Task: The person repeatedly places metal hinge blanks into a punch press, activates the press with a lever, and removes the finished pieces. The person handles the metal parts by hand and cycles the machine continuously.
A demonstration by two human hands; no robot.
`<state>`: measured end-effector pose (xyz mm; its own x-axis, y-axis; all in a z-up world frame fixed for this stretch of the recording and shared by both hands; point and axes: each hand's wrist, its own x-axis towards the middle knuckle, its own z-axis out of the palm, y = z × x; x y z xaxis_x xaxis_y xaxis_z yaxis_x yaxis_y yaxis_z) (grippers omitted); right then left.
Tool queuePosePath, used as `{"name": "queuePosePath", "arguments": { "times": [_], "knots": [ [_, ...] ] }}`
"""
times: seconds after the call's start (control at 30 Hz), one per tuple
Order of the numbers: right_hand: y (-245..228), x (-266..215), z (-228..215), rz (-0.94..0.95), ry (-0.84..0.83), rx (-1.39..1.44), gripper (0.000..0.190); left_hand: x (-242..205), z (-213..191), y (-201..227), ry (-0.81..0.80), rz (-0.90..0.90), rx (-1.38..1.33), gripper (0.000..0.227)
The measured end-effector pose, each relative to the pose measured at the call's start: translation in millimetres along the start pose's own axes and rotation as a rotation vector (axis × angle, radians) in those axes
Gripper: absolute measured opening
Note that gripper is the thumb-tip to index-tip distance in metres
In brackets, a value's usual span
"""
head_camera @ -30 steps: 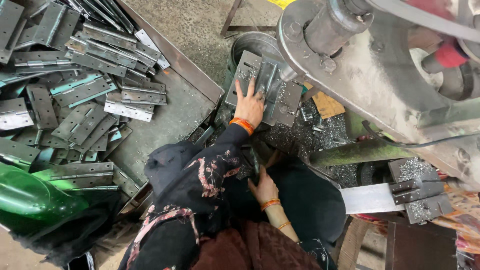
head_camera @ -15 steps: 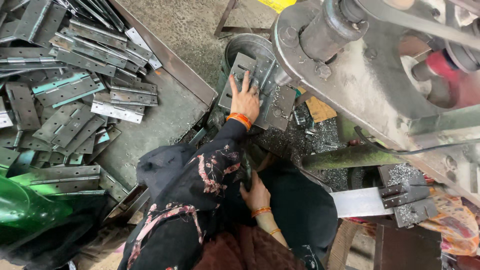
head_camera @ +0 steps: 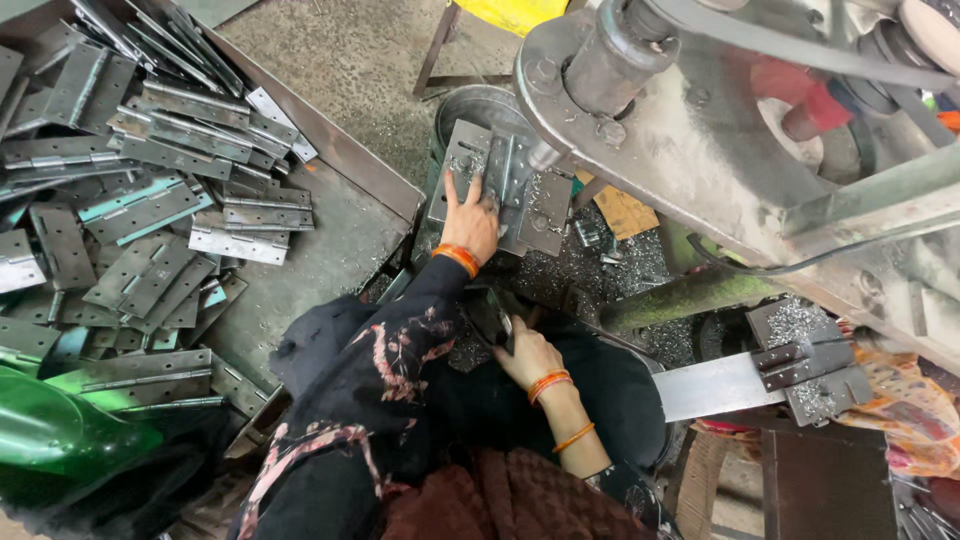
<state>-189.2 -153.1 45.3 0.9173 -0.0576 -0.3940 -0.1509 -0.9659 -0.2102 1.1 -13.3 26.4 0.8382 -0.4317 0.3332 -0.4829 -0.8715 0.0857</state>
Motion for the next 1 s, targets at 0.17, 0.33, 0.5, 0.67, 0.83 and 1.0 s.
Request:
{"name": "queuePosePath", "arguments": {
  "times": [0.17,0.33,0.5,0.67,0.83,1.0],
  "knots": [
    [-9.2,-1.4,-8.1,-0.002,0.005,-0.008,0.068,-48.6,-18.1,5.1,-0.064,0.131,0.02,0.026],
    [-8.8,-2.8,-5.5,0.025,-0.001,-0.019,0.069,-71.2,-28.3,6.6,0.085,0.222,0.036,0.022],
    [-3.9,-2.4,-3.6,0.015,0.016,-0.003,0.07,-63.6,-22.9,7.7,0.235,0.195,0.025,0.023],
    [-5.5,-3.3,1.1,0.016,0.015,0.005,0.07,-56.4,-2.7,0.4,0.323,0.129,0.052,0.028],
    [-4.5,-4.8,3.1,-0.009,0.051,-0.009,0.073,-49.8,14.0,-8.6,0.297,0.211,0.076,0.026],
    [-2.6,-6.2,7.3,-0.007,0.049,0.026,0.072,-56.9,11.4,-11.4,0.29,0.285,0.074,0.022]
  ]
}}
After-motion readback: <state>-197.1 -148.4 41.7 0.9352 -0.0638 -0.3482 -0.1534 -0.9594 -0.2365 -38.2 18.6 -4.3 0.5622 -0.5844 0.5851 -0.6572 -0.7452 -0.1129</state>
